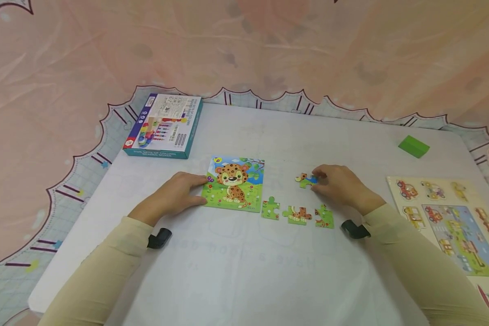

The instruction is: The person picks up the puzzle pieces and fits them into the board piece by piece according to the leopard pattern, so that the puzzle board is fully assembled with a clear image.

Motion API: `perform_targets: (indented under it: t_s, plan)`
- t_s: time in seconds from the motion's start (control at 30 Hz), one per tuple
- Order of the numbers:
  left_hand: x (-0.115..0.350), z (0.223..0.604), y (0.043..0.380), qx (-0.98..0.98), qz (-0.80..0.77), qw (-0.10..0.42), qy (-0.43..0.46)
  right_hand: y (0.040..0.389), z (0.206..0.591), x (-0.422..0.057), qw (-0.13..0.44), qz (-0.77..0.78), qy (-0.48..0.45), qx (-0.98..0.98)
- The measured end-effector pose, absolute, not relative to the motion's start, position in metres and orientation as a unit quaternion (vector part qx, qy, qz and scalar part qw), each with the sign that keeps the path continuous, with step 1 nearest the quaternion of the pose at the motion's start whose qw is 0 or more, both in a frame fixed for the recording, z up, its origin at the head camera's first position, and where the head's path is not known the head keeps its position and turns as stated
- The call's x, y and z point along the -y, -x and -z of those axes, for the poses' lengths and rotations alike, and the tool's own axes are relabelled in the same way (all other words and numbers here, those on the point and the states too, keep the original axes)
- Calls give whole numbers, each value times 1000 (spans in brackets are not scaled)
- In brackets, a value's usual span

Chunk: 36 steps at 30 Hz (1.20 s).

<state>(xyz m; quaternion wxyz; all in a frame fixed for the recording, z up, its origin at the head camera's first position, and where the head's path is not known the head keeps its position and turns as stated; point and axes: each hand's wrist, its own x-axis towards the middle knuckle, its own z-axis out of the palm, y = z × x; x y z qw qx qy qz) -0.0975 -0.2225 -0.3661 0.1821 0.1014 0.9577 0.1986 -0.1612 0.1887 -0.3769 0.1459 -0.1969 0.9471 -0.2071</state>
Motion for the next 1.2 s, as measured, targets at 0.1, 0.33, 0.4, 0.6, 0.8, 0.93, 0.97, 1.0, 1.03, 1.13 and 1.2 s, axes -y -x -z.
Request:
perform_targets:
  t_s: [0.1, 0.33, 0.4, 0.6, 0.8, 0.93, 0.97, 1.0, 1.03, 1.13, 1.2]
  plan:
    - [223, 366, 98, -958, -199, 181, -103, 161, 377, -188, 146, 207, 197, -947]
    - [223, 367, 97, -957, -199, 180, -106, 162, 378, -186, 144, 199, 205, -947]
    - [223, 367, 97, -957, -201, 180, -107, 162, 378, -185, 144, 200, 206, -947]
    - [224, 368, 98, -956, -207, 180, -105, 161, 378, -180, 140, 202, 212, -946]
    - [224, 370, 97, -956, -207, 179, -106, 161, 377, -171, 145, 200, 218, -944]
    - [224, 371, 97, -956, -208, 177, -107, 160, 377, -165, 146, 199, 217, -944]
    - [224, 371, 97, -956, -208, 177, -108, 160, 377, -164, 145, 198, 218, -945]
    - [224, 371, 97, -956, -207, 177, -107, 160, 377, -163, 144, 198, 219, -945]
    - [224, 371, 97, -956, -207, 177, -107, 160, 377, -161, 144, 198, 220, -944]
    - [225, 371, 97, -957, -204, 178, -106, 161, 377, -157, 143, 198, 227, -943]
    - [224, 370, 97, -957, -202, 178, -107, 161, 377, -154, 143, 197, 231, -942]
